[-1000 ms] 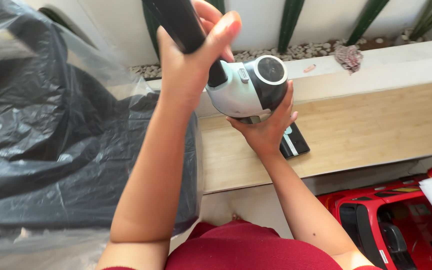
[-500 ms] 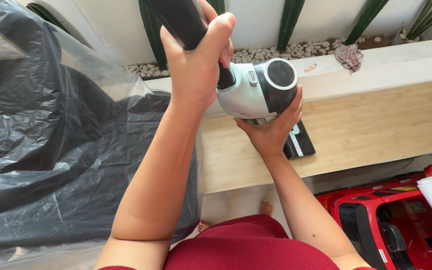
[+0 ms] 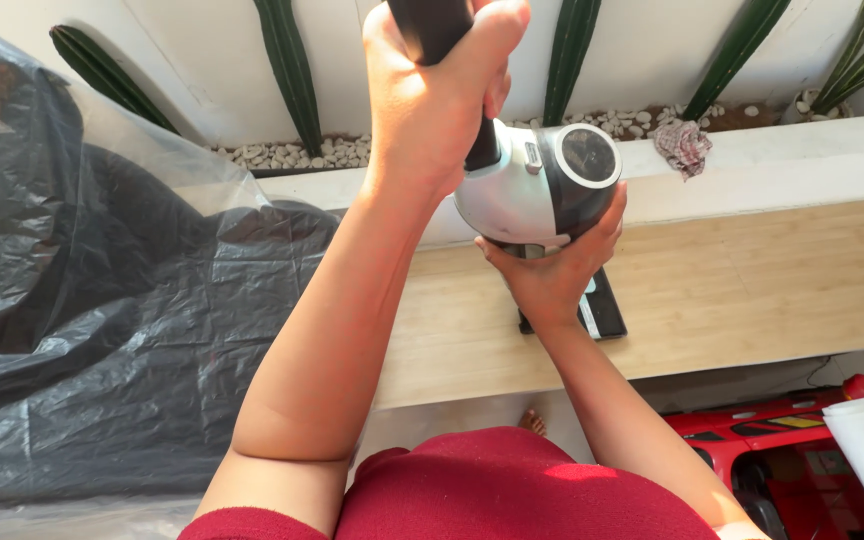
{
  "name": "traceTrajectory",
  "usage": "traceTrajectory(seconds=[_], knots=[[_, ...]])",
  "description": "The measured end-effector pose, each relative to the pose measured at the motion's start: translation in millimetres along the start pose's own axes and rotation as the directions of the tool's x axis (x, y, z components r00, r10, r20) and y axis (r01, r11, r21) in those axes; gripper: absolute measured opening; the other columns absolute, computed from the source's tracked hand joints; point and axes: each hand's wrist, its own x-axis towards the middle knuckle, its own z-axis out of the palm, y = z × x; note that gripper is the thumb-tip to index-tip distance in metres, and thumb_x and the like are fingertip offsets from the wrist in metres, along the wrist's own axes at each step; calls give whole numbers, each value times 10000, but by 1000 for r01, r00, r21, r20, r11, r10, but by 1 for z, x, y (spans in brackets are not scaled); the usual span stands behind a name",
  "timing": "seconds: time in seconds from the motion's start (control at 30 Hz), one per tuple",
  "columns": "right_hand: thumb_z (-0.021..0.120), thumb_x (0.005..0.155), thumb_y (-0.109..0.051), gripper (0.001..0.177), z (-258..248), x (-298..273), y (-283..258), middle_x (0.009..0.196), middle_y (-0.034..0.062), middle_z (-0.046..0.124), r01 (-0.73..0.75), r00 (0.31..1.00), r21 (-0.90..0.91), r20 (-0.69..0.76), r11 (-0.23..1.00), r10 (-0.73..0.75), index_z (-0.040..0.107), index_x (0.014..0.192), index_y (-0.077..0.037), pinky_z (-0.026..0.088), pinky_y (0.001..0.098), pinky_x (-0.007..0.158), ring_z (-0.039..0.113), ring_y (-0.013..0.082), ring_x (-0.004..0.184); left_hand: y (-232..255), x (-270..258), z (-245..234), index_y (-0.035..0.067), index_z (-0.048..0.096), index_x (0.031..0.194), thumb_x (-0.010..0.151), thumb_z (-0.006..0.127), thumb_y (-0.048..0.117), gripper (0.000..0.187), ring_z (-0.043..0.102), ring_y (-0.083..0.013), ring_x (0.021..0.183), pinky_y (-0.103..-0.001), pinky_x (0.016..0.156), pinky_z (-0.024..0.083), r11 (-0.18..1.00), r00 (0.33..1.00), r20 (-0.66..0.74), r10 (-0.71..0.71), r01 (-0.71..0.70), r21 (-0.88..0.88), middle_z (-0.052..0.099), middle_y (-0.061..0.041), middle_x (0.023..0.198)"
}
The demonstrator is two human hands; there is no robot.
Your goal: The person assembles a cordless stick vacuum cleaner by connecting the handle to the main body and attaching the floor cleaning head. They manipulate the components to ensure they are securely locked in place.
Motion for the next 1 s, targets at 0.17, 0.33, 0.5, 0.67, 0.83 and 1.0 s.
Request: traceTrajectory(seconds=[0.17,0.33,0.5,0.67,0.83,1.0], knots=[[1091,611,-328,1534,-2,8,13,1620,270,187,-21,1000,32,-18,999,22,-16,1638,-50,279,556,1246,266,448,1504,-7,8,9,41,613,798,922,713,62,161,512,-114,521,-298,526,422,1000,1000,11,-4,4,3,554,-16,611],[1093,632,-322,1539,-3,16,26,1623,276,154,-38,998,72,-42,997,41,-37,1641,-45,276,556,1260,249,448,1517,-25,20,23,23,624,751,925,707,48,195,493,-112,504,-298,499,375,999,999,23,39,-40,35,536,-4,595],[1106,663,-330,1523,-12,36,43,1659,236,174,32,997,57,-74,998,-28,-10,1657,-40,266,542,1310,262,414,1565,-65,49,38,32,604,685,956,684,77,286,483,-99,526,-285,497,337,998,1000,2,5,-6,57,531,8,581],[1084,685,-347,1460,-21,47,54,1645,230,173,13,995,132,-101,991,0,13,1620,-16,278,532,1345,269,392,1551,-94,70,62,60,552,672,923,682,75,284,441,-90,533,-283,483,339,994,994,-16,-107,108,22,527,15,603],[1074,626,-419,1510,-6,32,43,1632,271,179,-21,998,-41,-68,999,18,28,1633,-6,248,559,1255,252,465,1515,-52,44,24,36,620,769,857,710,58,129,509,-103,516,-291,490,391,1000,1000,-23,-13,13,-20,577,8,652],[1055,569,-523,1446,20,14,24,1555,219,266,120,993,-93,15,988,-119,137,1578,-41,235,614,1172,336,417,1432,-6,0,-45,75,514,840,919,685,48,190,423,-143,546,-323,578,380,993,980,-190,-67,46,-109,450,-21,650]])
